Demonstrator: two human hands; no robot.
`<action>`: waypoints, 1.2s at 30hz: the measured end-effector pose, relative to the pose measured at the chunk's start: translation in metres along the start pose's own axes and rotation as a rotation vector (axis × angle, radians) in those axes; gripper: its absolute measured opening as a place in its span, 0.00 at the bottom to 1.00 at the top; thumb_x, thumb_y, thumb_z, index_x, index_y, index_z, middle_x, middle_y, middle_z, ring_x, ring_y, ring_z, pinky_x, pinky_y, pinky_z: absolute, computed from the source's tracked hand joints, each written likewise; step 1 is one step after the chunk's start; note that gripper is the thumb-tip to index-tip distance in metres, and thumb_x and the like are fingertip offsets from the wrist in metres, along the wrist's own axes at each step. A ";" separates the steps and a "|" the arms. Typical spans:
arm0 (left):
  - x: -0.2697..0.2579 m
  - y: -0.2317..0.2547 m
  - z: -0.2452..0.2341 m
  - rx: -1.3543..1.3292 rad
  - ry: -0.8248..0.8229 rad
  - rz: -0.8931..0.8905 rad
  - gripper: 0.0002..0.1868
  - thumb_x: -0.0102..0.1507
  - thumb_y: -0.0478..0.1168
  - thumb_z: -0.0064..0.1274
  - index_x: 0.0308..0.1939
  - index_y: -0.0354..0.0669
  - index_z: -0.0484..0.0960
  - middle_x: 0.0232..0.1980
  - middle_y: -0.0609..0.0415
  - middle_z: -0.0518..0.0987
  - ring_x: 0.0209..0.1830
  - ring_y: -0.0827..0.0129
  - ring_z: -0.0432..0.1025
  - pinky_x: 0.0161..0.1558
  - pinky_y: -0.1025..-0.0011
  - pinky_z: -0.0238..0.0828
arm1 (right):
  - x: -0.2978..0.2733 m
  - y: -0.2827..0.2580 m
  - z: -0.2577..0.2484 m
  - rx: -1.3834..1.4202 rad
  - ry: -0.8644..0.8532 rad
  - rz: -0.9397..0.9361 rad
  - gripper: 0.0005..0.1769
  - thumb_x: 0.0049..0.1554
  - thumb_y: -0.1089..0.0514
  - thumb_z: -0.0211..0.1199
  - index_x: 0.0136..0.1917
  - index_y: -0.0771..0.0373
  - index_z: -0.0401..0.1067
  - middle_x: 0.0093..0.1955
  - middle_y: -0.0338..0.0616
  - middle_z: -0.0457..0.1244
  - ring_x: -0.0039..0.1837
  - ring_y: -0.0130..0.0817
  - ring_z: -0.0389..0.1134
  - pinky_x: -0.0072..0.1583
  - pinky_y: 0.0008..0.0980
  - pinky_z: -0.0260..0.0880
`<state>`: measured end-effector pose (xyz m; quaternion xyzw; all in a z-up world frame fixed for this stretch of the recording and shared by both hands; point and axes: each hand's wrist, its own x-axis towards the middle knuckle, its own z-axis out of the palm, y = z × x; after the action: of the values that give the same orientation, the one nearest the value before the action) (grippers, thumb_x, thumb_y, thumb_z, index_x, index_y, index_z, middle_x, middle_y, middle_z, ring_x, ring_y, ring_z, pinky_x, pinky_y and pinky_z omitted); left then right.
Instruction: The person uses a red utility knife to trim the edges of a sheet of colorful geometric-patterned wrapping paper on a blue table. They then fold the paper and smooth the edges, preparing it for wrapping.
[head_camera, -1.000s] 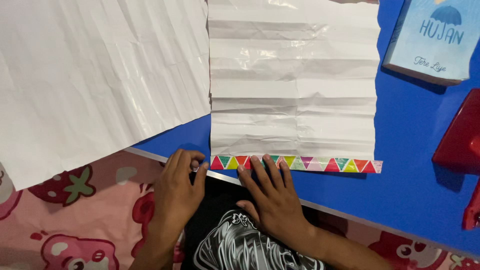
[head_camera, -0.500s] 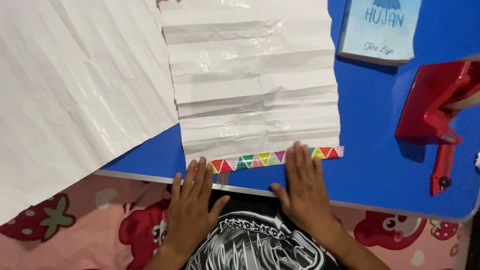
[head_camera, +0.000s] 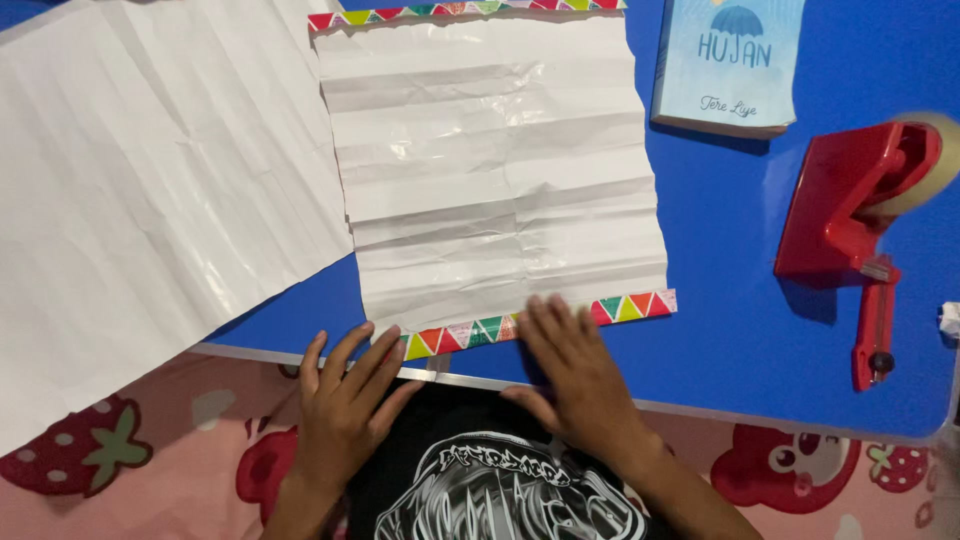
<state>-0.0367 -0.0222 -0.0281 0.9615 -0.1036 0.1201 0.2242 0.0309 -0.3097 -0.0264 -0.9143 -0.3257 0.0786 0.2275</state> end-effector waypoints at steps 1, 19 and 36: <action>0.000 -0.003 -0.004 -0.032 -0.011 0.036 0.21 0.56 0.44 0.63 0.52 0.41 0.83 0.59 0.56 0.80 0.62 0.60 0.71 0.67 0.47 0.56 | 0.008 -0.010 0.005 -0.004 -0.025 -0.067 0.50 0.54 0.36 0.66 0.77 0.69 0.56 0.80 0.61 0.49 0.81 0.59 0.46 0.77 0.61 0.40; 0.022 0.005 -0.004 -0.400 0.862 0.083 0.17 0.66 0.44 0.56 0.57 0.47 0.72 0.55 0.51 0.75 0.58 0.57 0.75 0.62 0.57 0.80 | 0.032 -0.017 -0.043 0.943 0.709 -0.031 0.01 0.64 0.64 0.63 0.51 0.61 0.73 0.44 0.42 0.67 0.43 0.30 0.66 0.45 0.29 0.68; 0.131 0.052 0.033 -0.111 -0.245 0.455 0.34 0.62 0.39 0.51 0.73 0.38 0.66 0.75 0.43 0.66 0.77 0.48 0.58 0.74 0.43 0.49 | 0.005 0.063 -0.019 1.755 0.981 0.607 0.12 0.69 0.58 0.55 0.62 0.66 0.65 0.61 0.47 0.66 0.61 0.38 0.69 0.64 0.44 0.69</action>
<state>0.0803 -0.1013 0.0006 0.9070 -0.3502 0.0441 0.2296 0.0751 -0.3565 -0.0393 -0.4033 0.2164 -0.0380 0.8883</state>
